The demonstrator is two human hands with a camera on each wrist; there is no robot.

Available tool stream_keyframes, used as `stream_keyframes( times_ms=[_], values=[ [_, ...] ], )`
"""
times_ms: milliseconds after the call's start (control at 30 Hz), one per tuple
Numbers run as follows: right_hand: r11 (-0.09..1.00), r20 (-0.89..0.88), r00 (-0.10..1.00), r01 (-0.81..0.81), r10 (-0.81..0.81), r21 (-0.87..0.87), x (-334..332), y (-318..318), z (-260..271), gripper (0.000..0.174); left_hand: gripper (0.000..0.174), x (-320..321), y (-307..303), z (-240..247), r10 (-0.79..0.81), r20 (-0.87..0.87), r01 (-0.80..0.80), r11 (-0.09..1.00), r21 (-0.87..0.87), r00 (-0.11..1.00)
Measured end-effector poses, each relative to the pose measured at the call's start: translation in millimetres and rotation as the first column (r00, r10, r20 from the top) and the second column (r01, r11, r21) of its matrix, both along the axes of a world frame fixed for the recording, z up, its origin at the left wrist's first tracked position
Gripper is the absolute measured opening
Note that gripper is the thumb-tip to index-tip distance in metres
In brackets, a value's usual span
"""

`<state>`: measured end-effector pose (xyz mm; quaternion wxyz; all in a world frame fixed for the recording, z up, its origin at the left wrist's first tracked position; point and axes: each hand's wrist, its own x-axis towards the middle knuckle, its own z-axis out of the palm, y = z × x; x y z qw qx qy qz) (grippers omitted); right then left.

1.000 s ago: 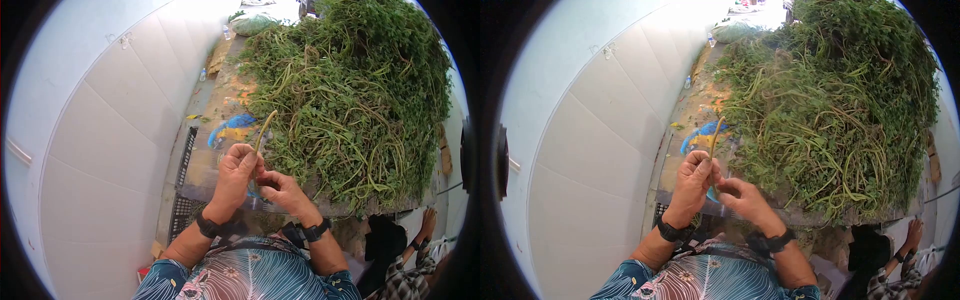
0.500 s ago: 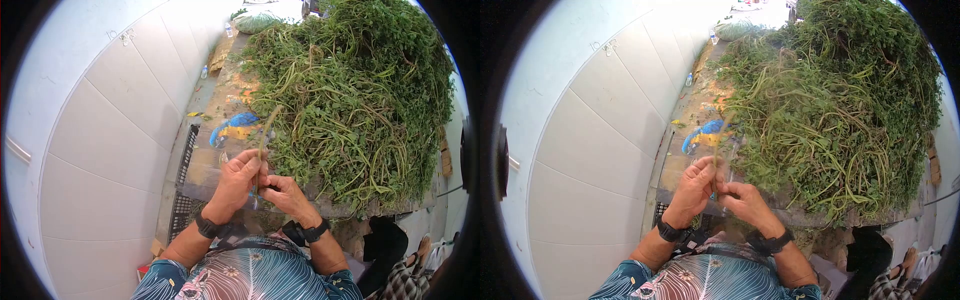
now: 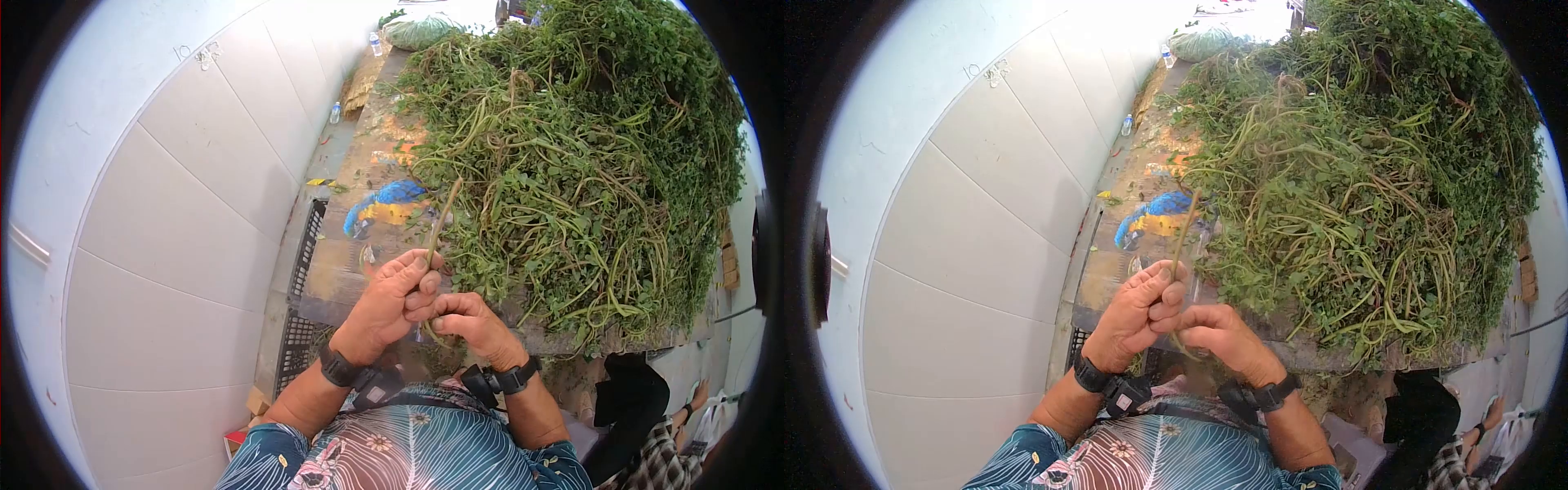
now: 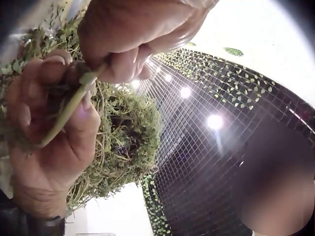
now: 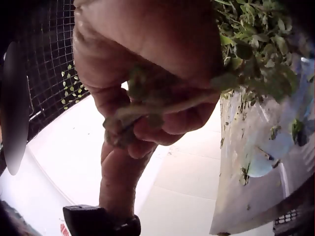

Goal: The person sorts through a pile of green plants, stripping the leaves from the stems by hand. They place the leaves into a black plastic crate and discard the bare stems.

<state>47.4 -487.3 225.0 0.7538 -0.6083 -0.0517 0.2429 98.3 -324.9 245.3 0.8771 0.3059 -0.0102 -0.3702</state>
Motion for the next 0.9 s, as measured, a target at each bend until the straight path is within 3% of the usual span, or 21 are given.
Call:
stream_keyframes(
  times_ms=[100, 133, 200, 300, 400, 533, 567, 667, 700, 800, 900],
  values=[
    [0.996, 0.133, 0.989, -0.057, 0.065, -0.063, 0, -4, -7, 0.016, 0.017, 5, 9, 2, -0.071, 0.021, 0.071, 0.997, -0.033, 0.997],
    [0.998, 0.025, 0.999, 0.033, -0.035, 0.046, -2, -5, -8, 0.013, 0.016, 8, 11, 3, -0.088, 0.028, 0.089, 0.995, -0.044, 0.996],
    [0.945, -0.213, 0.958, 0.238, -0.19, 0.225, -2, -7, -8, 0.009, 0.016, 13, 10, 4, 0.047, 0.0, -0.047, 0.997, -0.055, 0.999],
    [0.779, -0.377, 0.857, 0.49, -0.35, 0.391, -5, -10, 8, 0.009, 0.016, 20, 9, 1, 0.25, -0.009, -0.251, 0.968, -0.032, 0.968],
    [0.92, -0.194, 0.974, 0.177, -0.113, 0.35, -14, -26, 18, 0.012, 0.014, 25, 10, -5, 0.344, -0.006, -0.343, 0.936, -0.085, 0.939],
    [0.977, -0.221, 0.968, -0.074, 0.118, 0.198, -20, -11, 22, 0.017, 0.009, 26, 5, -6, 0.364, -0.062, -0.369, 0.907, -0.205, 0.929],
    [0.987, -0.22, 0.972, -0.055, 0.087, 0.151, -20, -4, 12, 0.024, 0.009, 25, 3, -5, 0.347, -0.048, -0.348, 0.911, -0.22, 0.937],
    [0.955, -0.345, 0.935, 0.169, -0.077, 0.245, -13, 13, 8, 0.029, 0.01, 17, -3, -2, 0.303, 0.025, -0.289, 0.928, -0.236, 0.953],
    [0.911, -0.411, 0.91, 0.218, -0.06, 0.351, -9, 12, -3, 0.029, 0.011, 14, -5, 0, 0.29, 0.069, -0.269, 0.937, -0.221, 0.955],
    [0.875, -0.428, 0.887, 0.337, -0.173, 0.347, -3, 13, -10, 0.023, 0.011, 5, -8, -1, 0.26, 0.157, -0.23, 0.956, -0.184, 0.953],
    [0.866, -0.415, 0.898, 0.32, -0.147, 0.384, 0, 14, -5, 0.018, 0.012, 3, -8, 1, 0.241, 0.2, -0.21, 0.964, -0.165, 0.95]
  ],
)
